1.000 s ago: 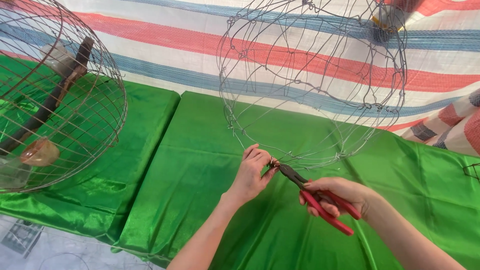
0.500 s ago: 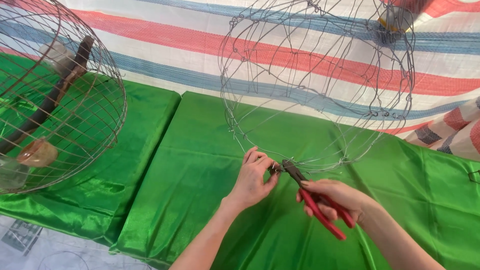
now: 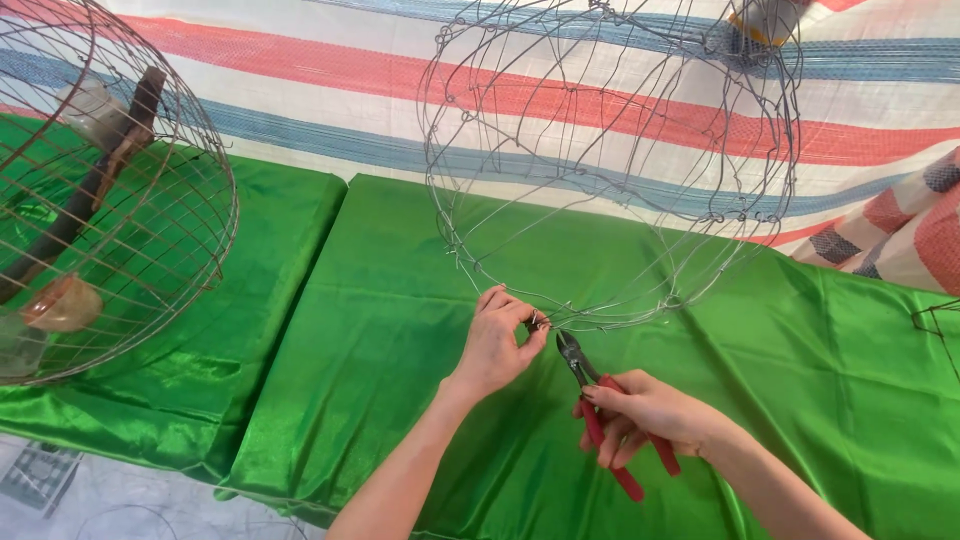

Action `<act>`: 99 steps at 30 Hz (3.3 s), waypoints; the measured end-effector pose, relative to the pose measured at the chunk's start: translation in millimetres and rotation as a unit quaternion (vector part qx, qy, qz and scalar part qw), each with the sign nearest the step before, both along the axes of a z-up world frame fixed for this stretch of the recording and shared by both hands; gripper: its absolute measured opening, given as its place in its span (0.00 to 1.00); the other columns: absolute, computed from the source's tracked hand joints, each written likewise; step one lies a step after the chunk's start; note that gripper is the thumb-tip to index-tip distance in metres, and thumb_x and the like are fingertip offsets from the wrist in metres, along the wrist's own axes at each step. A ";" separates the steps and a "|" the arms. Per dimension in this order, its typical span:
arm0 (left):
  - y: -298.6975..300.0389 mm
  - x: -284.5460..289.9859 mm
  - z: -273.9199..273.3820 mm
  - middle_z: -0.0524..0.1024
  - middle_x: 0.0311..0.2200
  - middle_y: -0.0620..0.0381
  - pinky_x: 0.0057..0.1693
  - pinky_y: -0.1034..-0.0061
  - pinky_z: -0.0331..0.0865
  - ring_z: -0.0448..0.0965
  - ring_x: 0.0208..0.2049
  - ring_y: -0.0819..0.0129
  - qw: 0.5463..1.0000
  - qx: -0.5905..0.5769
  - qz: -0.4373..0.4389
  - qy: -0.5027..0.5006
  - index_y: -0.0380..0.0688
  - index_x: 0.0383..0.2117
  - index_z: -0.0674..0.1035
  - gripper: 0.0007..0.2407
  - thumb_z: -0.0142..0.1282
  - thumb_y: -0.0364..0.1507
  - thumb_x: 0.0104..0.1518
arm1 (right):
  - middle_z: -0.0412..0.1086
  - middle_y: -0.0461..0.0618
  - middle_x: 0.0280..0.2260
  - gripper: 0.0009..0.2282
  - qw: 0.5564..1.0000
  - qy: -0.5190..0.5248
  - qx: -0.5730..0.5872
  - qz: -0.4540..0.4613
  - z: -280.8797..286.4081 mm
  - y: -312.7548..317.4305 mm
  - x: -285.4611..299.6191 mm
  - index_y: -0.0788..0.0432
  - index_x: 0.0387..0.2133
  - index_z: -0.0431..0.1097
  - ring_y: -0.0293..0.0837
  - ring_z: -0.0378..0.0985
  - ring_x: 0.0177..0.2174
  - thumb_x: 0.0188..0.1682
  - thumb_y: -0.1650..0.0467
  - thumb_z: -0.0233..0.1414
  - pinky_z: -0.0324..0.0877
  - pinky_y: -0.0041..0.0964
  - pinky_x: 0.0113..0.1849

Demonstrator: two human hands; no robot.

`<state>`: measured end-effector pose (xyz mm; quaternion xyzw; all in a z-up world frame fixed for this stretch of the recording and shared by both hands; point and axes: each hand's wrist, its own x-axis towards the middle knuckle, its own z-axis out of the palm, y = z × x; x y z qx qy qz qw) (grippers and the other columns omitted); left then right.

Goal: Assembling a wire frame by twisting wire joints together by hand and with pliers.

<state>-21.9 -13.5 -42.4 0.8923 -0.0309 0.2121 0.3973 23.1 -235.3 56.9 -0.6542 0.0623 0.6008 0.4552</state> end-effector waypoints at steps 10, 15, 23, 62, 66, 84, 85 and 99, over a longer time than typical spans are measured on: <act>-1.0 -2.0 28.6 0.78 0.27 0.60 0.64 0.60 0.58 0.72 0.35 0.65 0.998 0.028 -0.008 -0.049 0.43 0.30 0.81 0.06 0.55 0.31 0.57 | 0.83 0.61 0.26 0.15 0.967 -0.223 -0.095 0.076 -1.9 21.9 -24.0 0.63 0.28 0.68 0.48 0.87 0.23 0.60 0.65 0.43 0.68 0.34 0.15; 2.4 2.2 35.3 0.76 0.28 0.59 0.63 0.60 0.58 0.70 0.37 0.64 0.998 0.047 -0.006 -0.049 0.45 0.31 0.80 0.04 0.62 0.30 0.56 | 0.84 0.62 0.30 0.12 0.961 -0.262 -0.082 0.026 1.2 24.0 -10.0 0.62 0.31 0.65 0.49 0.85 0.22 0.59 0.65 0.44 0.61 0.34 0.11; 13.6 12.4 54.8 0.78 0.31 0.58 0.56 0.64 0.61 0.69 0.44 0.62 1.000 -0.015 0.017 -0.019 0.44 0.34 0.81 0.06 0.62 0.31 0.57 | 0.75 0.55 0.16 0.14 0.934 -0.289 -0.096 0.189 45.3 -12.3 -2.7 0.61 0.25 0.64 0.43 0.73 0.11 0.60 0.67 0.44 0.64 0.32 0.12; 5.1 32.7 36.5 0.78 0.27 0.66 0.61 0.66 0.61 0.74 0.38 0.68 0.981 0.044 0.054 -0.182 0.53 0.29 0.78 0.05 0.66 0.31 0.54 | 0.68 0.55 0.34 0.13 0.274 -0.782 -0.401 0.390 91.4 27.6 6.3 0.62 0.42 0.70 0.43 0.78 0.28 0.44 0.74 0.56 0.73 0.36 0.27; 2.3 30.7 41.1 0.78 0.27 0.65 0.62 0.65 0.60 0.73 0.39 0.68 0.980 0.044 0.054 -0.188 0.52 0.30 0.78 0.05 0.65 0.30 0.54 | 0.68 0.56 0.31 0.14 0.422 -0.699 -0.356 0.454 101.7 22.7 6.1 0.69 0.40 0.71 0.47 0.74 0.29 0.39 0.77 0.60 0.75 0.47 0.23; 0.4 27.9 48.1 0.78 0.28 0.65 0.64 0.62 0.60 0.73 0.39 0.68 0.980 0.049 0.058 -0.184 0.52 0.31 0.78 0.04 0.64 0.31 0.56 | 0.65 0.57 0.39 0.17 0.573 -0.654 -0.299 0.394 102.5 13.4 12.8 0.70 0.48 0.63 0.60 0.84 0.31 0.44 0.85 0.52 0.78 0.62 0.28; 1.1 27.7 47.9 0.78 0.28 0.65 0.64 0.62 0.60 0.73 0.39 0.68 0.980 0.050 0.058 -0.184 0.52 0.31 0.78 0.04 0.64 0.31 0.56 | 0.65 0.57 0.39 0.17 0.573 -0.654 -0.298 0.393 103.0 14.6 12.4 0.70 0.48 0.63 0.60 0.84 0.31 0.44 0.85 0.52 0.78 0.62 0.28; -5.7 25.0 31.1 0.76 0.27 0.64 0.65 0.60 0.60 0.72 0.37 0.67 0.973 0.018 0.075 -0.218 0.50 0.30 0.77 0.06 0.64 0.32 0.57 | 0.67 0.50 0.25 0.05 0.454 -0.685 -0.303 0.483 85.2 11.9 22.9 0.68 0.37 0.69 0.49 0.81 0.20 0.50 0.80 0.48 0.75 0.55 0.23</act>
